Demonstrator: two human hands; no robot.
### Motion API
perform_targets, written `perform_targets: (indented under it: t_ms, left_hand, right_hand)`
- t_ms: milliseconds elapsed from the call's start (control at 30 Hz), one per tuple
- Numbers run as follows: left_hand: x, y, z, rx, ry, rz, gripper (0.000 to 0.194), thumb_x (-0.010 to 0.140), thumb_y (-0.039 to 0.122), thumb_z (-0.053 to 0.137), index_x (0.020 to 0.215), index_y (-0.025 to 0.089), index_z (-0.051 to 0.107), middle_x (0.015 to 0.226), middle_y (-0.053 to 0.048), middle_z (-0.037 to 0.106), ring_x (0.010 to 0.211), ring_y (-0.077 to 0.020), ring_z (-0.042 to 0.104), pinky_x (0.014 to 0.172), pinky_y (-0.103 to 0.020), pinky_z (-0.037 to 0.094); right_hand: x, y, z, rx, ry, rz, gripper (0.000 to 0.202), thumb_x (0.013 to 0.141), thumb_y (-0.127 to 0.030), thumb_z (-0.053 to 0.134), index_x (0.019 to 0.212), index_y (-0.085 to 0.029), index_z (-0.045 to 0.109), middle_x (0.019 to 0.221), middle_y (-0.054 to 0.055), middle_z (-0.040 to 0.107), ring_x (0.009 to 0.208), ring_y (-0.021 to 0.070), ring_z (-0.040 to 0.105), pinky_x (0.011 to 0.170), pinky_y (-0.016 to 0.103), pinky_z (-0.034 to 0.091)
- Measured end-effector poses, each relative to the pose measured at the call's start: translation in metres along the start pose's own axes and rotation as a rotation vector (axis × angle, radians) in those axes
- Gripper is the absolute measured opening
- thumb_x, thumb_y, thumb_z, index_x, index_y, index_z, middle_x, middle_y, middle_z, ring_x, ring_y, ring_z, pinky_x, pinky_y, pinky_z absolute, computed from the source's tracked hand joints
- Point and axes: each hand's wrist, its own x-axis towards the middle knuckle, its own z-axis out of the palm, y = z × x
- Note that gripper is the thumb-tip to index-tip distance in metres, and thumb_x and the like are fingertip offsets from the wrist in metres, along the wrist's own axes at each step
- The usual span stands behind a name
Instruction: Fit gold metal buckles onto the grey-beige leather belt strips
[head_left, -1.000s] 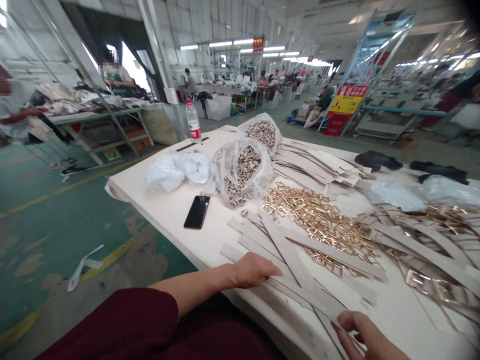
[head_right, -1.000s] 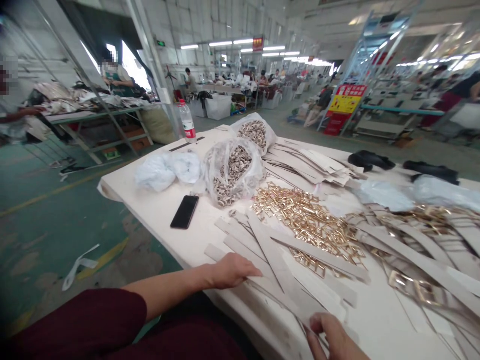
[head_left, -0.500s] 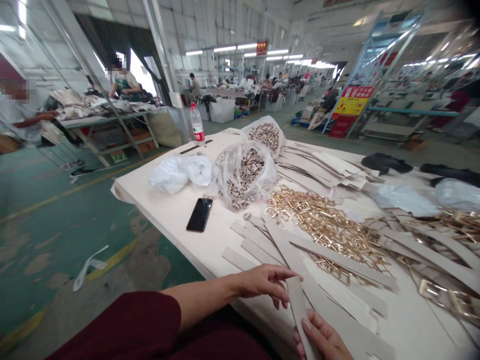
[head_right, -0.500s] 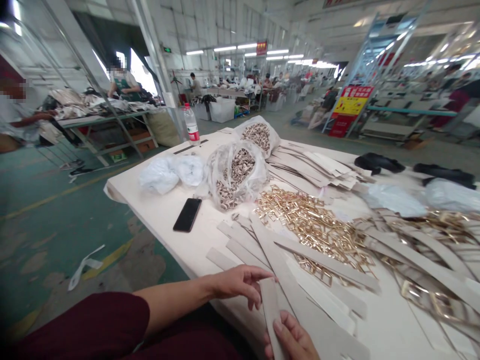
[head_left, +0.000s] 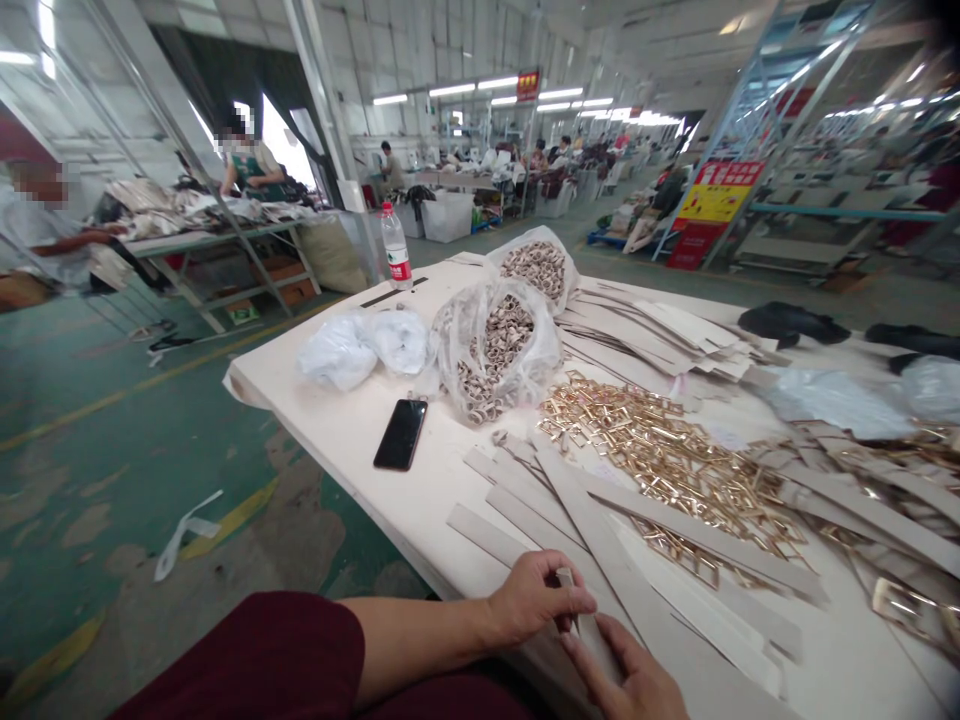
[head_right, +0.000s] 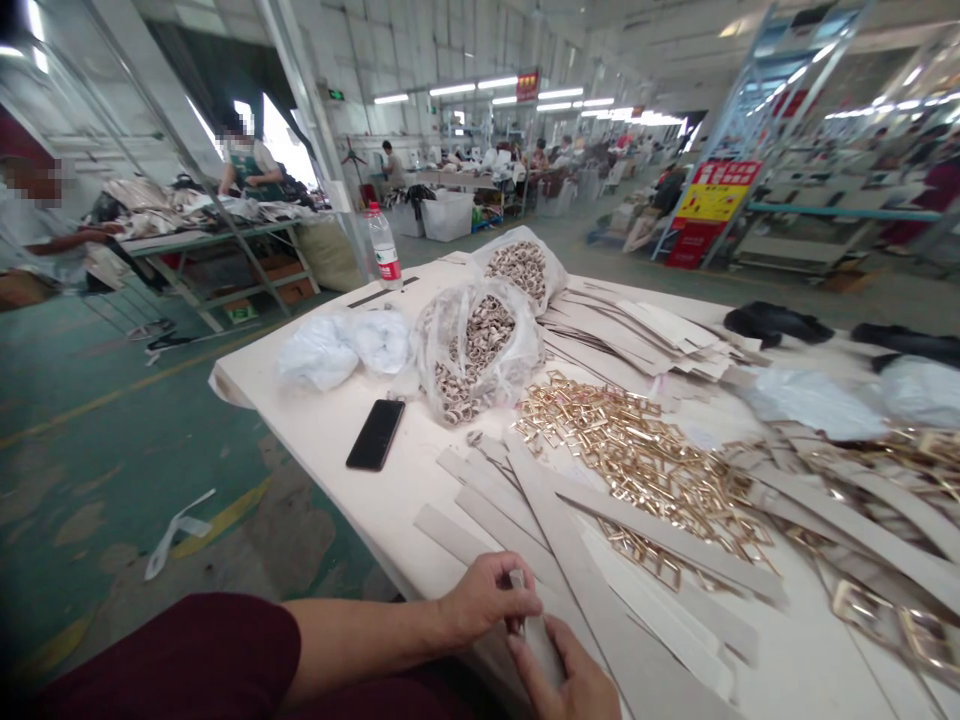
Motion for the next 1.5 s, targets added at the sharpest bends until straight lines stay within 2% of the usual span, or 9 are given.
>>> perform_targets:
  t_ms: [167,233,300,367,567,1067,1133,1333,1500]
  left_hand:
    - [0.021,0.033,-0.036,0.150,-0.153,0.012,0.045,0.061,0.043,0.073,0.090,0.012,0.061,0.059,0.001,0.058,0.052,-0.0118,0.056,0.049,-0.023,0.046]
    - [0.038,0.068,-0.073,0.389,0.017,0.219,0.038,0.071,0.043,0.065,0.094,0.013,0.062,0.071,-0.002,0.061,0.058,-0.0115,0.057,0.055,-0.024,0.047]
    - [0.058,0.104,-0.115,0.733,0.370,0.492,0.028,0.080,0.038,0.057,0.097,0.016,0.061,0.086,-0.004,0.062,0.068,-0.0116,0.057,0.068,-0.027,0.048]
    - [0.076,0.129,-0.150,1.069,0.586,0.566,0.025,0.081,0.033,0.057,0.101,0.017,0.059,0.093,-0.004,0.061,0.079,-0.0140,0.057,0.078,-0.028,0.046]
    - [0.110,0.131,-0.184,1.326,0.656,0.447,0.028,0.074,0.034,0.066,0.095,0.017,0.060,0.097,-0.005,0.060,0.091,-0.0195,0.055,0.084,-0.030,0.042]
    - [0.084,0.125,-0.172,1.038,0.505,0.441,0.036,0.069,0.029,0.069,0.101,0.016,0.061,0.089,-0.003,0.065,0.083,-0.0156,0.059,0.077,-0.027,0.046]
    - [0.073,0.122,-0.155,0.925,0.431,0.445,0.042,0.073,0.034,0.066,0.108,0.014,0.057,0.098,-0.007,0.064,0.084,-0.0167,0.061,0.068,-0.026,0.049]
    - [0.037,0.095,-0.068,0.336,-0.113,0.270,0.049,0.063,0.031,0.076,0.105,0.012,0.060,0.088,-0.008,0.066,0.084,-0.0203,0.063,0.057,-0.022,0.048]
    - [0.026,0.081,-0.019,0.309,-0.238,0.193,0.046,0.059,0.023,0.078,0.102,0.011,0.066,0.072,-0.001,0.061,0.065,-0.0110,0.057,0.060,-0.022,0.048]
  right_hand:
    - [0.013,0.019,-0.010,-0.172,0.128,-0.116,0.048,0.065,-0.062,0.061,0.091,-0.022,0.072,0.099,0.008,0.071,0.090,0.0272,0.066,0.078,0.028,0.053]
    - [0.017,0.030,-0.015,-0.194,0.130,-0.029,0.053,0.064,-0.062,0.061,0.093,-0.020,0.072,0.097,0.008,0.072,0.079,0.0250,0.068,0.071,0.026,0.055]
    - [0.022,0.039,-0.017,-0.174,0.108,0.068,0.060,0.063,-0.064,0.060,0.097,-0.016,0.071,0.090,0.009,0.073,0.066,0.0223,0.067,0.062,0.025,0.055]
    - [0.026,0.045,-0.017,-0.133,0.093,0.125,0.065,0.063,-0.066,0.058,0.100,-0.014,0.069,0.082,0.008,0.073,0.059,0.0208,0.065,0.059,0.026,0.054]
    - [0.027,0.038,-0.012,-0.126,0.117,0.157,0.068,0.064,-0.069,0.056,0.101,-0.013,0.067,0.064,0.003,0.068,0.054,0.0196,0.061,0.059,0.027,0.050]
    - [0.014,0.031,-0.022,-0.114,0.137,0.075,0.063,0.070,-0.064,0.055,0.103,-0.011,0.065,0.082,0.008,0.071,0.054,0.0205,0.061,0.065,0.033,0.049]
    - [0.011,0.022,-0.026,-0.086,0.131,0.057,0.059,0.072,-0.063,0.054,0.101,-0.012,0.065,0.075,0.006,0.070,0.053,0.0194,0.060,0.062,0.031,0.048]
    - [0.006,-0.026,-0.040,-0.043,0.111,-0.170,0.042,0.080,-0.054,0.052,0.089,-0.016,0.068,0.077,0.005,0.069,0.066,0.0191,0.061,0.061,0.026,0.048]
    - [0.006,-0.035,-0.040,-0.137,0.212,-0.332,0.033,0.085,-0.044,0.049,0.093,-0.019,0.068,0.091,0.006,0.071,0.083,0.0210,0.063,0.077,0.030,0.048]
